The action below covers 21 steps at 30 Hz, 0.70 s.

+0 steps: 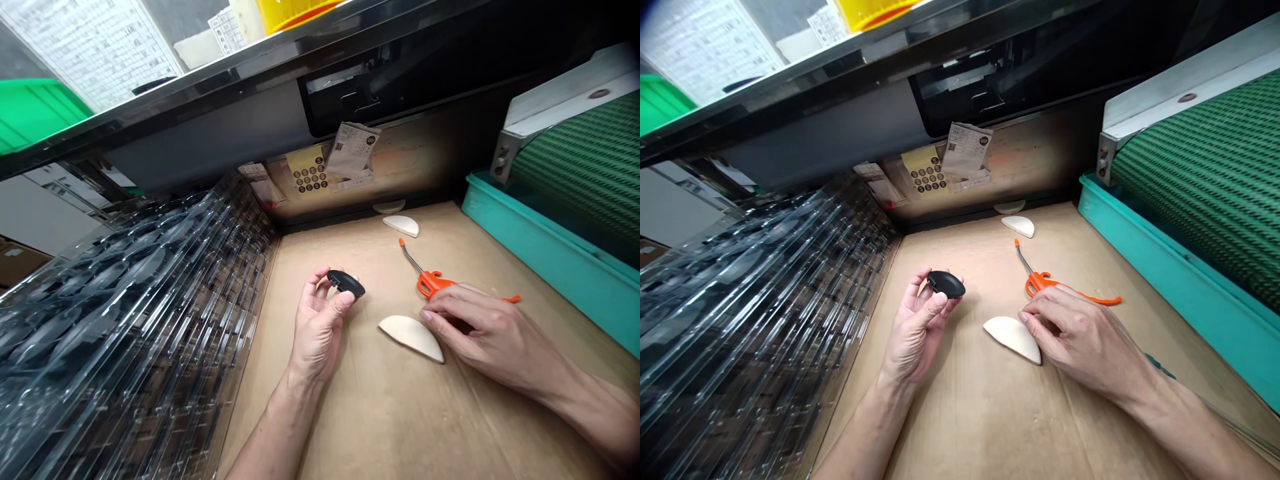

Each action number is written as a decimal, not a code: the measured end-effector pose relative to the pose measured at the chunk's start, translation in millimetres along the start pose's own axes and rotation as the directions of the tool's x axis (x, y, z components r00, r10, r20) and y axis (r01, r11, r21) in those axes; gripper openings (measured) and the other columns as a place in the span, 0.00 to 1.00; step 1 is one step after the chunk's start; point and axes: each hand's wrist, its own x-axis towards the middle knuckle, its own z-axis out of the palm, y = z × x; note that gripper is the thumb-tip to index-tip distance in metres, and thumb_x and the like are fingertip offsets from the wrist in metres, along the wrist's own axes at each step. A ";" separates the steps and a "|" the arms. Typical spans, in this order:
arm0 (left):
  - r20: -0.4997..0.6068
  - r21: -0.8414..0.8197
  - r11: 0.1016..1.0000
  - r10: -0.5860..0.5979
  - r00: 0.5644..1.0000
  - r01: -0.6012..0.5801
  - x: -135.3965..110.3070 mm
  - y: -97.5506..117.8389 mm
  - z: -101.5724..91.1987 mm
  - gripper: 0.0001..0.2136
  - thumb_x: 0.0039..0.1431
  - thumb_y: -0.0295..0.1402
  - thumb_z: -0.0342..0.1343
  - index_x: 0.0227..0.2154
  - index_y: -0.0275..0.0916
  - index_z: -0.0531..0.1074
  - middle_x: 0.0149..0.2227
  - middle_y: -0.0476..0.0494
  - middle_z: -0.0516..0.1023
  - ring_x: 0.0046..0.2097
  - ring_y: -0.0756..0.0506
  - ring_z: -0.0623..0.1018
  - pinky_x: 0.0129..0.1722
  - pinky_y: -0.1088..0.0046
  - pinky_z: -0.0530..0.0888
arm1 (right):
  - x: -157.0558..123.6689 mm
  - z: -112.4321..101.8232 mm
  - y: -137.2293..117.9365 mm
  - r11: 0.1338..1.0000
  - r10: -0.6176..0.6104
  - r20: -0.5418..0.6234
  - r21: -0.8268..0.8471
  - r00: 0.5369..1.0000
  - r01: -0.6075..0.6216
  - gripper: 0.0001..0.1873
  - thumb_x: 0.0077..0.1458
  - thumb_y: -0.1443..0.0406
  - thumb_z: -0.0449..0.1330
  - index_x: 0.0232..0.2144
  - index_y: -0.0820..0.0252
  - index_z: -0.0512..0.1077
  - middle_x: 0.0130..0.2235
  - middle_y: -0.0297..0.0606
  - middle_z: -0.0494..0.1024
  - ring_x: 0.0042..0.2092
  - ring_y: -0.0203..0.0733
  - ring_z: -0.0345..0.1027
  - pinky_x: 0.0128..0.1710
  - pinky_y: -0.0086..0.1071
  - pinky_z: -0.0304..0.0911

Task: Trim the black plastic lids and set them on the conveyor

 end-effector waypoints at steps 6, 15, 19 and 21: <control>0.028 0.032 0.999 0.042 0.999 -0.043 0.0 -1.1 -0.5 0.24 0.46 0.23 0.69 0.45 0.43 0.68 0.51 0.47 0.71 0.55 0.42 0.75 0.56 0.65 0.69 | 0.2 0.8 -0.1 1.000 0.018 0.011 -0.007 1.000 -0.018 0.10 0.67 0.64 0.53 0.35 0.56 0.73 0.37 0.37 0.75 0.40 0.44 0.71 0.39 0.38 0.63; 0.036 0.155 0.975 0.155 0.987 -0.159 -2.1 -2.4 -0.9 0.23 0.48 0.23 0.69 0.45 0.45 0.69 0.54 0.48 0.69 0.53 0.45 0.75 0.54 0.71 0.70 | 0.3 1.6 1.4 1.000 0.003 0.024 0.003 1.000 -0.004 0.09 0.67 0.66 0.53 0.35 0.57 0.72 0.36 0.36 0.74 0.39 0.43 0.69 0.39 0.37 0.62; 0.022 0.224 0.939 0.261 0.965 -0.260 -5.1 -3.6 3.5 0.22 0.46 0.22 0.70 0.42 0.45 0.70 0.56 0.48 0.68 0.48 0.48 0.76 0.50 0.72 0.72 | -0.3 0.8 1.4 1.000 0.011 0.028 -0.001 1.000 -0.011 0.09 0.67 0.66 0.53 0.36 0.57 0.72 0.37 0.37 0.75 0.39 0.43 0.69 0.39 0.37 0.62; 0.031 0.259 0.920 0.297 0.954 -0.294 -7.2 -4.4 5.8 0.22 0.46 0.22 0.70 0.41 0.45 0.70 0.58 0.46 0.67 0.49 0.47 0.76 0.50 0.71 0.73 | -0.5 0.4 1.1 1.000 0.017 0.034 -0.003 0.999 -0.017 0.09 0.67 0.66 0.53 0.36 0.56 0.73 0.37 0.37 0.75 0.39 0.44 0.69 0.39 0.37 0.62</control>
